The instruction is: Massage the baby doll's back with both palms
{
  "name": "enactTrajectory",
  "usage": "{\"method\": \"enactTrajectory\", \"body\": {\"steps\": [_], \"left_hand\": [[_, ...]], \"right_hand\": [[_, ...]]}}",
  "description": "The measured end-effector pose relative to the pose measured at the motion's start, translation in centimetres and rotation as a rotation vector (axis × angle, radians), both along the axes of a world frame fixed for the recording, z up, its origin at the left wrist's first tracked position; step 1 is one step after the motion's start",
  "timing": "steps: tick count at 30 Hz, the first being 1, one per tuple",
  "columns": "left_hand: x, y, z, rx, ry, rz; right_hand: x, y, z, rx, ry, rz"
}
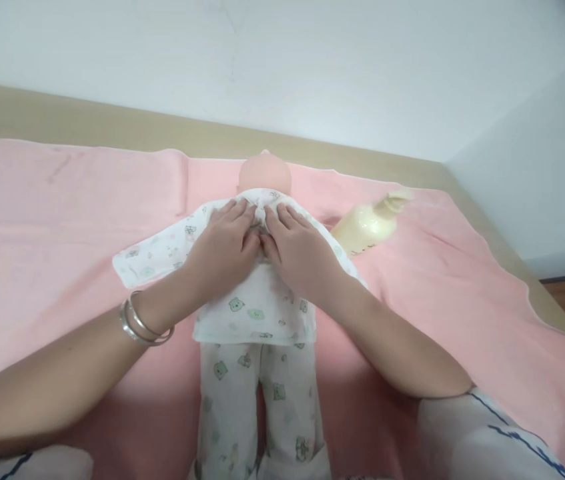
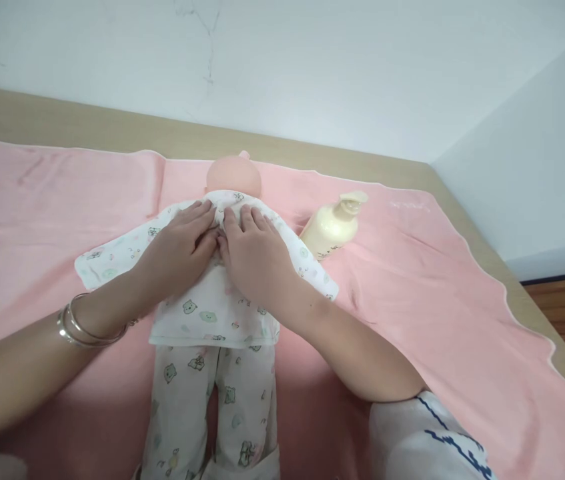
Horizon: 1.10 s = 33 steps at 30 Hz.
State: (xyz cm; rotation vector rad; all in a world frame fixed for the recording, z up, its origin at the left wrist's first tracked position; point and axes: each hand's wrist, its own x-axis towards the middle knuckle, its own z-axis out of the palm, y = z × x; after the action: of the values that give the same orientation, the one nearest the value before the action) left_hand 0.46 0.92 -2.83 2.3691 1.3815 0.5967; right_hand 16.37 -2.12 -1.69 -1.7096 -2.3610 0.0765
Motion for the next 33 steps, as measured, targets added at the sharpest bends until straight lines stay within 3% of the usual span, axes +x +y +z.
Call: {"method": "enactTrajectory", "body": {"steps": [5, 13, 20, 28, 33], "left_hand": [[-0.2, 0.7, -0.7, -0.01, -0.047, 0.024], [0.1, 0.4, -1.0, -0.006, -0.063, 0.079], [0.0, 0.4, -1.1, -0.012, -0.066, 0.078], [0.6, -1.6, 0.8, -0.085, 0.047, 0.049], [0.0, -0.4, 1.1, -0.125, 0.003, 0.023]], "right_hand": [[-0.5, -0.8, 0.2, 0.033, 0.014, -0.034], [0.0, 1.0, -0.2, -0.034, 0.189, -0.072], [-0.2, 1.2, -2.1, 0.084, 0.236, -0.097], [0.3, 1.3, -1.5, 0.022, 0.135, -0.022], [0.9, 1.4, -0.6, -0.08, 0.044, 0.042]]}}
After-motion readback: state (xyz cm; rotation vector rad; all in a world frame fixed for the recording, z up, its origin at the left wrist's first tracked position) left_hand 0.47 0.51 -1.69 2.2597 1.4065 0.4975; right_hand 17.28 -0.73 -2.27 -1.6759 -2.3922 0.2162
